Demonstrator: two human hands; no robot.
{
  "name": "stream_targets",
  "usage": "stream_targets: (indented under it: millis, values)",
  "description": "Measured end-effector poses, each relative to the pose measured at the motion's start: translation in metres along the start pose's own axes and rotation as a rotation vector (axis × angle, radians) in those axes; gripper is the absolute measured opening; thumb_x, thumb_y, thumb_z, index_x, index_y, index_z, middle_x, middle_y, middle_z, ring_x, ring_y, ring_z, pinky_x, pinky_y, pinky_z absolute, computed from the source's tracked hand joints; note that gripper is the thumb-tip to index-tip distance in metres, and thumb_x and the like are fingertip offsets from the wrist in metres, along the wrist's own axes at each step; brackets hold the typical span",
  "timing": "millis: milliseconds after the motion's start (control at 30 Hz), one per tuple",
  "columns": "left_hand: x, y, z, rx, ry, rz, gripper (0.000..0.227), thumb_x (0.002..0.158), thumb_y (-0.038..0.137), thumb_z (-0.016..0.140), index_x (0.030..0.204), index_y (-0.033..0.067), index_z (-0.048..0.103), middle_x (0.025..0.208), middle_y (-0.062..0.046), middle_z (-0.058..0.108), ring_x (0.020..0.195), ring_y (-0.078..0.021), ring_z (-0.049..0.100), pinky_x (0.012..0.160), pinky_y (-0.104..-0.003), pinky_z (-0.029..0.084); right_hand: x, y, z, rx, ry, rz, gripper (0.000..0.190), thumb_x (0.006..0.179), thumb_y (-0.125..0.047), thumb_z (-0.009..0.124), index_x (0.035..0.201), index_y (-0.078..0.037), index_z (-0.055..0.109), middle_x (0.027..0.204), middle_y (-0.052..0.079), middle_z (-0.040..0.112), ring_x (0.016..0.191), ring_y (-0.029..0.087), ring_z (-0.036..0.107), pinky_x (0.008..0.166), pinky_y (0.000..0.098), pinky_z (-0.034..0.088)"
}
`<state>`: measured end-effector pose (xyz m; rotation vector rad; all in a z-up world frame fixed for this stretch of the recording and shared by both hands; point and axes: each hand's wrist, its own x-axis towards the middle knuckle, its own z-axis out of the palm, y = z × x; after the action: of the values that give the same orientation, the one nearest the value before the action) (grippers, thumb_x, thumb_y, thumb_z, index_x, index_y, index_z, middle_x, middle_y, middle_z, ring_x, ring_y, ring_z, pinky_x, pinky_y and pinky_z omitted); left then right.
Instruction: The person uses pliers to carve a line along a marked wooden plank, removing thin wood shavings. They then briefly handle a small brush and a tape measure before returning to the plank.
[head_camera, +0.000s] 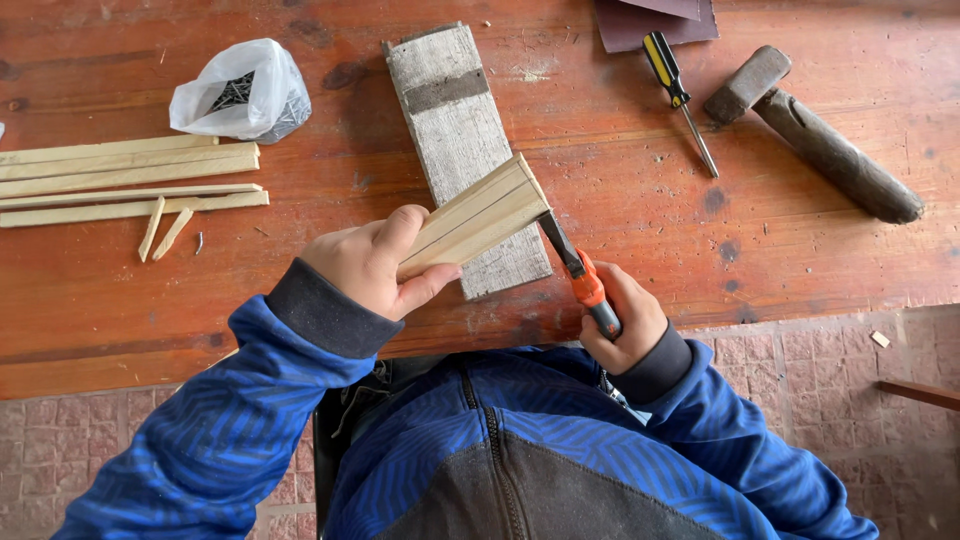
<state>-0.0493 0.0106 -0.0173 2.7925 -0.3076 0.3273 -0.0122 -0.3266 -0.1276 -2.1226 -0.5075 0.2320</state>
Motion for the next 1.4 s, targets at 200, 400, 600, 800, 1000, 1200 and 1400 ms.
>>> stream_targets:
  millis: [200,400,600,800,1000,1200,1400]
  values:
    - [-0.003,-0.004,0.004,-0.065,-0.063,-0.064,0.041,0.097,0.057,0.061,0.119,0.0227,0.057,0.071,-0.009,0.068,0.069,-0.0356,0.073,0.061,-0.045,0.059,0.002,0.006,-0.001,-0.016,-0.036,0.047,0.054,0.068,-0.011,0.064,0.121,-0.019,0.067,0.075,0.007,0.068,0.07,0.034,0.071,0.065,0.0417,0.058]
    - [-0.008,-0.009,0.006,-0.089,-0.086,-0.126,0.035,0.101,0.058,0.052,0.117,0.0262,0.057,0.07,-0.008,0.068,0.069,-0.0335,0.074,0.062,-0.042,0.059,0.007,-0.006,-0.002,0.002,-0.04,0.031,0.045,0.066,-0.009,0.061,0.11,-0.016,0.068,0.071,0.01,0.068,0.068,0.035,0.071,0.063,0.0416,0.059]
    - [-0.006,-0.003,0.004,-0.012,-0.035,-0.118,0.037,0.101,0.058,0.053,0.114,0.0232,0.057,0.069,-0.008,0.068,0.067,-0.0318,0.074,0.06,-0.041,0.059,0.007,-0.016,-0.008,0.009,-0.053,0.055,0.05,0.06,-0.009,0.063,0.109,-0.018,0.07,0.072,0.008,0.069,0.068,0.03,0.073,0.062,0.0394,0.059]
    - [-0.005,-0.002,0.004,-0.017,-0.022,-0.133,0.038,0.101,0.059,0.051,0.113,0.0231,0.056,0.07,-0.008,0.069,0.068,-0.0326,0.074,0.061,-0.043,0.06,0.014,-0.04,-0.01,0.054,-0.109,0.078,0.047,0.057,-0.01,0.061,0.103,-0.02,0.067,0.067,0.007,0.068,0.062,0.028,0.072,0.061,0.0395,0.059]
    - [-0.01,-0.007,0.012,-0.078,-0.107,-0.184,0.038,0.101,0.059,0.048,0.115,0.0242,0.053,0.072,-0.009,0.069,0.071,-0.0335,0.074,0.065,-0.044,0.06,0.016,-0.035,-0.008,0.058,-0.112,0.083,0.04,0.058,-0.009,0.059,0.096,-0.018,0.065,0.061,0.007,0.065,0.056,0.029,0.068,0.058,0.0385,0.058]
    - [-0.022,-0.016,0.027,-0.216,-0.233,-0.315,0.04,0.098,0.065,0.045,0.115,0.0287,0.05,0.074,-0.01,0.069,0.077,-0.0372,0.074,0.072,-0.046,0.059,0.011,-0.01,-0.006,0.032,-0.125,0.087,0.041,0.057,-0.007,0.06,0.096,-0.017,0.067,0.061,0.008,0.065,0.055,0.028,0.068,0.058,0.0347,0.057]
    - [-0.023,-0.006,0.011,-0.214,-0.185,-0.324,0.04,0.099,0.062,0.049,0.113,0.0249,0.053,0.073,-0.015,0.07,0.076,-0.0397,0.074,0.07,-0.047,0.059,0.015,-0.023,-0.015,-0.005,-0.13,0.088,0.044,0.057,-0.007,0.06,0.099,-0.016,0.067,0.063,0.009,0.064,0.057,0.029,0.069,0.058,0.036,0.058]
